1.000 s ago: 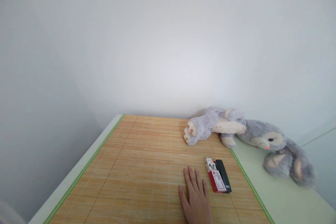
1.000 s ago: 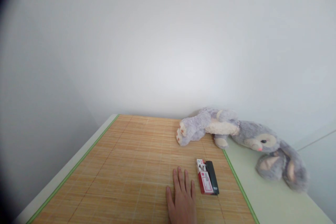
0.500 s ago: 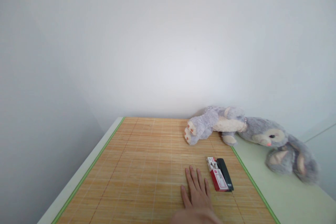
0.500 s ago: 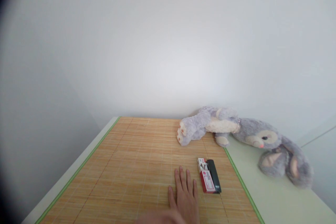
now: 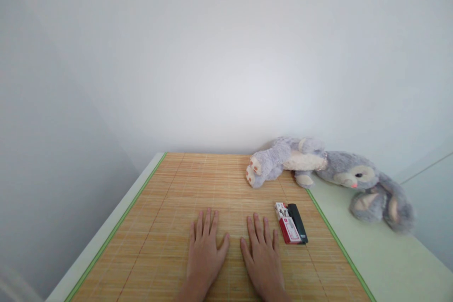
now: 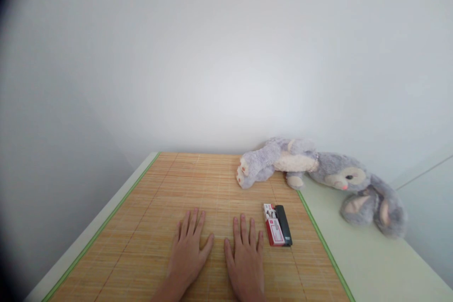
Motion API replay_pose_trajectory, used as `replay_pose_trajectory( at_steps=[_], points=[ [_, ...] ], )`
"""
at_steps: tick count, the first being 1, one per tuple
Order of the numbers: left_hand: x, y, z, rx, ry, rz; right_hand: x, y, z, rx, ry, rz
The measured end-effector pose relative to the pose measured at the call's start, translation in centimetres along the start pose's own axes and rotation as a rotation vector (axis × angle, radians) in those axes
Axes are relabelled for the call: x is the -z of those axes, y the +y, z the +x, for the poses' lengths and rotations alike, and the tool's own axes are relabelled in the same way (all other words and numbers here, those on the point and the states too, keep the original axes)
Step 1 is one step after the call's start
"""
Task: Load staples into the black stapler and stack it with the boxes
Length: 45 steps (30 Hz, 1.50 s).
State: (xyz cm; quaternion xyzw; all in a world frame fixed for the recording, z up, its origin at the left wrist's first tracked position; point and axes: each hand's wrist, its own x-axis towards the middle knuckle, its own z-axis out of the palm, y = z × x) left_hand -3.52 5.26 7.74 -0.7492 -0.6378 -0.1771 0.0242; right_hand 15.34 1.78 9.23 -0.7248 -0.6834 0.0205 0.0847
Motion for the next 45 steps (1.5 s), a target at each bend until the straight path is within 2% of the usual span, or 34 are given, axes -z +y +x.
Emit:
replay_pose_trajectory(
  at_steps=[6,29,45],
  points=[
    [0.6,0.1,0.0,0.019,-0.011,0.006,0.0,-0.2,0.0,-0.001,-0.005,-0.011],
    [1.2,0.2,0.0,0.001,-0.053,0.016,0.4,-0.1,0.0,-0.018,-0.026,0.016],
    [0.9,0.4,0.0,-0.018,-0.07,0.008,-0.1,0.1,0.1,-0.011,-0.012,0.0]
  ],
)
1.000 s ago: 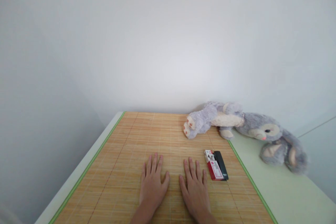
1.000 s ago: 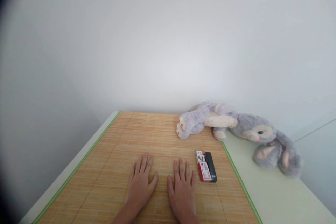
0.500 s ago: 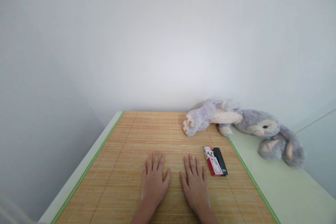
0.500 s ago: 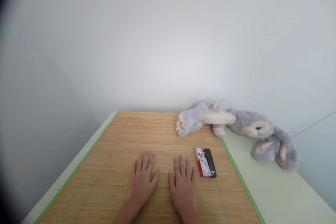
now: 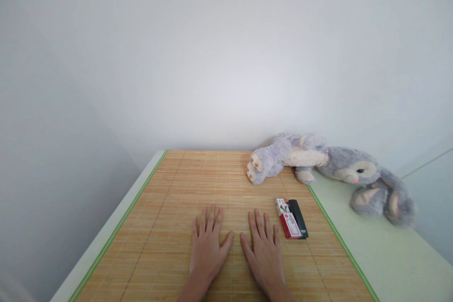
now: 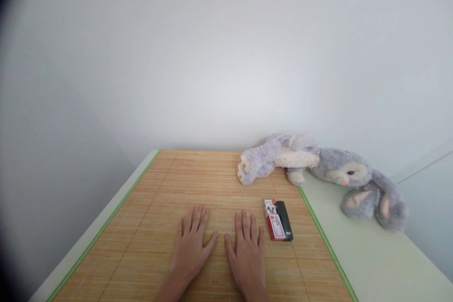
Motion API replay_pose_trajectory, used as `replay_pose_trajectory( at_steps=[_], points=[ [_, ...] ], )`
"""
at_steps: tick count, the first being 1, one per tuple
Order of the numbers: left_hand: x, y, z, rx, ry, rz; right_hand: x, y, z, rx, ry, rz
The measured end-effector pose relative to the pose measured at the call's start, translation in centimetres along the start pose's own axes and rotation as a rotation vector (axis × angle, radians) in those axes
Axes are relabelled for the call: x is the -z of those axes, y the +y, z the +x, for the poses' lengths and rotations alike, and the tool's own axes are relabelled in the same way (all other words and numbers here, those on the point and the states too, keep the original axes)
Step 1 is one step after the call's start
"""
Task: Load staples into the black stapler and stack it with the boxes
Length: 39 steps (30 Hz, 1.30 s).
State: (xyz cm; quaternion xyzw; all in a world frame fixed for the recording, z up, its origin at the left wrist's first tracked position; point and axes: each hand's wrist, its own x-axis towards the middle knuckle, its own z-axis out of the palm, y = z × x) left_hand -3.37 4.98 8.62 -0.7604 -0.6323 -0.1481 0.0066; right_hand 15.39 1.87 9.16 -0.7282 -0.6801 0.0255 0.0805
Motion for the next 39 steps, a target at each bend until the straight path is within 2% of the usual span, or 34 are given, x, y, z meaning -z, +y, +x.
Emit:
replay_pose_trajectory(
  at_steps=[27,39],
  points=[
    [0.29,-0.18,-0.27,-0.036,-0.018,-0.007,0.31,-0.07,0.05,0.0,-0.014,0.014],
    [0.21,-0.18,-0.18,-0.018,-0.011,-0.024,-0.17,0.27,0.06,0.01,0.03,0.082]
  ],
)
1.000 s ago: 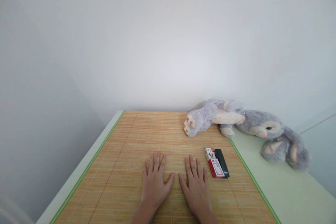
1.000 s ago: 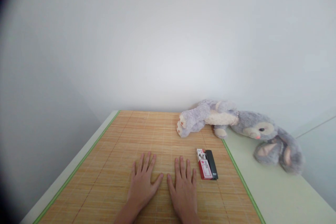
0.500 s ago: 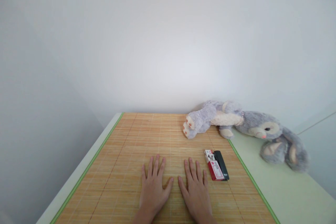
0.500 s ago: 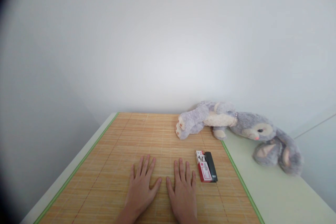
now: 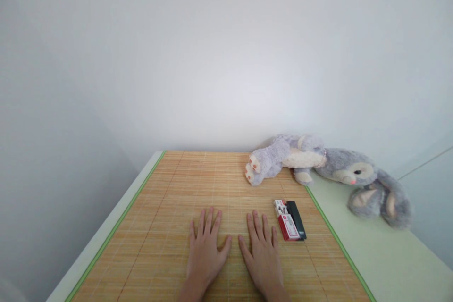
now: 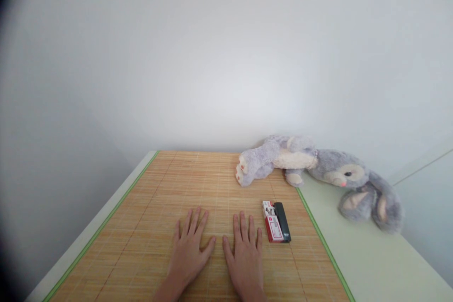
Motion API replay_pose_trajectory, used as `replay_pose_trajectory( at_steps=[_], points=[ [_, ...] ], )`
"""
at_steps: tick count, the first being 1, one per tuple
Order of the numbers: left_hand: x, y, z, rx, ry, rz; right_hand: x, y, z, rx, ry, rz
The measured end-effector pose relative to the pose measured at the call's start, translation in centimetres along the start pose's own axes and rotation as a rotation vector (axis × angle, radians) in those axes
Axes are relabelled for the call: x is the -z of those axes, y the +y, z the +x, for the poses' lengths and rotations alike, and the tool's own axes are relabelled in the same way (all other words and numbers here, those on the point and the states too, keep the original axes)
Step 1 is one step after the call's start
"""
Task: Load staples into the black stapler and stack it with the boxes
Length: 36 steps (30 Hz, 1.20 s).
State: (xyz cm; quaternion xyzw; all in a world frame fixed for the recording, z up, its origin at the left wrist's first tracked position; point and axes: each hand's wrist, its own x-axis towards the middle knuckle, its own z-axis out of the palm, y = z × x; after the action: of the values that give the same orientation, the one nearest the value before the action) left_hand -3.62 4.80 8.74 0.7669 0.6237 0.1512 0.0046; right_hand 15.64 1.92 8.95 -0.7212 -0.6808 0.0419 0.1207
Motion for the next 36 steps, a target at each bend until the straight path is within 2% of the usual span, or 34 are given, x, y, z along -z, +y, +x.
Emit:
replay_pose_trajectory(
  at_steps=[6,10,13,15,17,19,21,22,23,26,29,31,33,36],
  points=[
    [0.3,0.4,-0.1,0.003,0.008,-0.046,0.1,0.2,-0.1,0.009,0.021,0.053],
    [0.3,0.1,0.2,0.01,0.023,-0.125,-0.2,0.1,0.1,-0.021,0.046,0.174],
    [0.4,-0.4,0.4,0.03,0.02,-0.26,0.8,0.4,0.5,-0.043,0.011,0.44],
    [0.4,0.0,0.2,0.057,0.008,-0.457,2.7,1.4,1.1,-0.055,-0.025,0.714],
    [0.6,1.7,-0.6,0.062,-0.024,-0.675,5.2,3.7,1.7,-0.101,0.04,0.917],
    [0.8,4.8,-1.8,0.009,-0.097,-0.82,7.5,7.2,2.3,-0.157,0.22,0.908],
    [0.9,8.8,-2.8,-0.047,-0.269,-1.091,8.7,11.3,2.7,-0.315,0.391,0.869],
    [0.8,10.8,-2.9,-0.031,-0.31,-1.192,8.8,13.2,2.9,-0.435,0.428,0.914],
    [0.6,12.8,-2.8,-0.012,-0.324,-1.276,8.6,14.9,3.1,-0.531,0.414,0.99],
    [-0.8,17.5,-0.7,0.116,-0.323,-1.494,6.7,17.3,3.4,-0.59,0.226,1.276],
    [-2.6,20.0,2.5,0.368,-0.403,-1.756,4.9,16.3,3.7,-0.56,0.134,1.305],
    [-3.4,20.2,3.7,0.427,-0.405,-1.836,4.2,14.6,3.9,-0.546,0.16,1.275],
    [-3.7,19.1,3.9,0.437,-0.37,-1.83,3.7,12.3,3.9,-0.544,0.189,1.279],
    [-3.0,15.8,3.1,0.489,-0.281,-1.744,2.5,8.1,3.6,-0.502,0.171,1.364]
  ],
)
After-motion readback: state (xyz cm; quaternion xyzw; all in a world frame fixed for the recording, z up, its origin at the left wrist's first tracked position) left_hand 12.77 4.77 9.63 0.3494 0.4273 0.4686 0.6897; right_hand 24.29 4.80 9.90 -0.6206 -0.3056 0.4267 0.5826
